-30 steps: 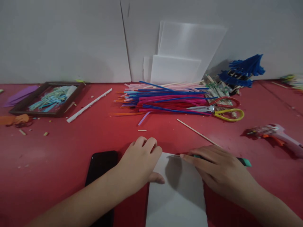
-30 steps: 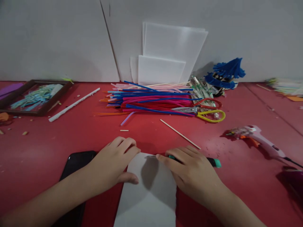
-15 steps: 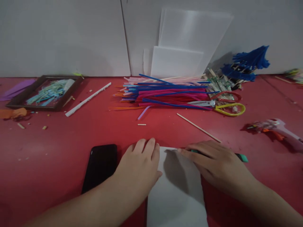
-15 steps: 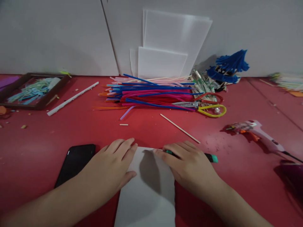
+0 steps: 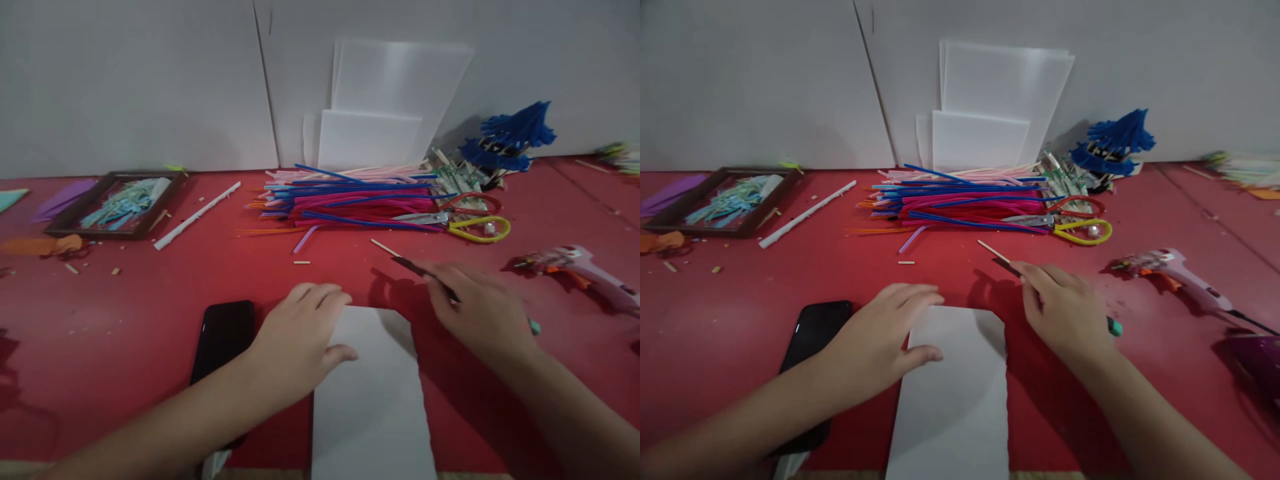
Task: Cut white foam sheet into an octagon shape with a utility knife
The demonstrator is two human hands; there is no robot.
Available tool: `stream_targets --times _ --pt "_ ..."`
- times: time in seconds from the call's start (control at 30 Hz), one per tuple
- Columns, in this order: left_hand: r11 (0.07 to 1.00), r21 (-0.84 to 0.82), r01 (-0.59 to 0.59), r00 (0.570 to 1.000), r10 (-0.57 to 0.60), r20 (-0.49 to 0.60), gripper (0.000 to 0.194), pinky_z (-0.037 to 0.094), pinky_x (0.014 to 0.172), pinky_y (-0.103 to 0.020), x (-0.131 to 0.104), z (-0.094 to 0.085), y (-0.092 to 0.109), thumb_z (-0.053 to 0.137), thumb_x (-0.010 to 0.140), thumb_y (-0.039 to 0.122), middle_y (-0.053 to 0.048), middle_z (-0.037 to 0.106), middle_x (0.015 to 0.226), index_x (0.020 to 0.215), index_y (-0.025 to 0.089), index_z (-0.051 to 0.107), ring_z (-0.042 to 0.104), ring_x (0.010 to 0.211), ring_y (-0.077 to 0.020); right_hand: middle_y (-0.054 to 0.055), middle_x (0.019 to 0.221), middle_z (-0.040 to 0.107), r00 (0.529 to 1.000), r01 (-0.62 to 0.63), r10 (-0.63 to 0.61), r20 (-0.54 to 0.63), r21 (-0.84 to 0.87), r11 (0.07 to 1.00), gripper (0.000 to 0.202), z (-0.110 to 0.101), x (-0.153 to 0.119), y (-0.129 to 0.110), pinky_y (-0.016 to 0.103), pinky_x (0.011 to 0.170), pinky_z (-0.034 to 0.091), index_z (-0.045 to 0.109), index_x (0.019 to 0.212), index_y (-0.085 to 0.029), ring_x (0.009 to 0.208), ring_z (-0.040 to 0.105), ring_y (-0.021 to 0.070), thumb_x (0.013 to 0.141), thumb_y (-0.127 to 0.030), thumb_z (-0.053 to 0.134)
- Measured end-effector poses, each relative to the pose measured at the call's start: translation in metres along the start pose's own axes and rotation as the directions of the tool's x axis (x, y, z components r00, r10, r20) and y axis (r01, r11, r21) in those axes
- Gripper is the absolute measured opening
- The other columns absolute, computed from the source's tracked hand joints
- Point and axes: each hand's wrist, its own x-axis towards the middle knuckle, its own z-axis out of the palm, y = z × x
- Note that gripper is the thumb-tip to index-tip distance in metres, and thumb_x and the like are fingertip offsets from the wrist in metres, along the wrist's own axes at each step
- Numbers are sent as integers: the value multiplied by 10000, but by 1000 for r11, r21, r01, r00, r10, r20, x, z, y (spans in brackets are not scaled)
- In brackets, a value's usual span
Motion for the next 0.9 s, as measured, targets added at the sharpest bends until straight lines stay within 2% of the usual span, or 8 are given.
stream_targets --times 0.1,0.23,0.33,0.5,0.6,0.73,0.9 --pt "994 62 93 994 -97 56 706 415 993 -483 6 -2 -4 847 699 405 -153 547 1322 1273 127 544 476 1200 -343 84 882 749 1000 -2 2 4 1 1000 269 2 -1 -1 355 596 493 692 1063 -188 723 694 246 933 -193 457" --pt "990 43 136 985 -140 97 650 438 901 -444 6 -2 -5 870 643 443 -103 584 1123 1150 138 601 505 1050 -305 69 928 755 1000 -5 5 24 14 1000 285 6 -3 -1 350 592 487 701 1082 -226 739 697 239 949 -231 448" --pt "986 -13 169 981 -167 96 598 439 871 -412 4 -3 -7 879 617 435 -70 569 1066 1076 167 604 499 1010 -278 73 894 752 1000 1 -1 28 22 1000 295 7 -6 -2 354 589 483 718 1056 -232 716 690 238 953 -250 442" --pt "962 -158 224 974 -218 57 448 438 878 -387 0 -3 -12 826 681 351 -57 526 1130 1013 203 564 502 1061 -258 93 838 737 999 21 -22 28 35 999 315 5 -6 -3 352 571 481 722 1044 -194 724 689 250 957 -253 425" --pt "943 -244 225 974 -215 66 328 443 870 -379 -4 -2 -13 772 721 282 -29 583 1068 959 214 557 545 1027 -241 86 798 725 999 20 -21 25 31 999 313 5 -6 -2 345 552 469 717 1055 -192 722 688 253 951 -243 426" --pt "903 -360 233 972 -227 61 241 478 763 -353 -7 -1 -11 707 763 279 -2 662 956 960 226 577 620 887 -225 74 777 720 999 26 -26 22 31 999 305 6 -6 -2 338 538 456 715 1054 -209 704 685 247 947 -243 431" --pt "858 -491 153 976 -208 -60 152 499 790 -316 -3 -1 -11 572 856 264 -4 707 1022 995 233 626 652 904 -180 69 819 732 999 37 -38 27 33 999 319 6 -6 -2 345 556 467 709 1083 -226 721 689 247 961 -253 415"
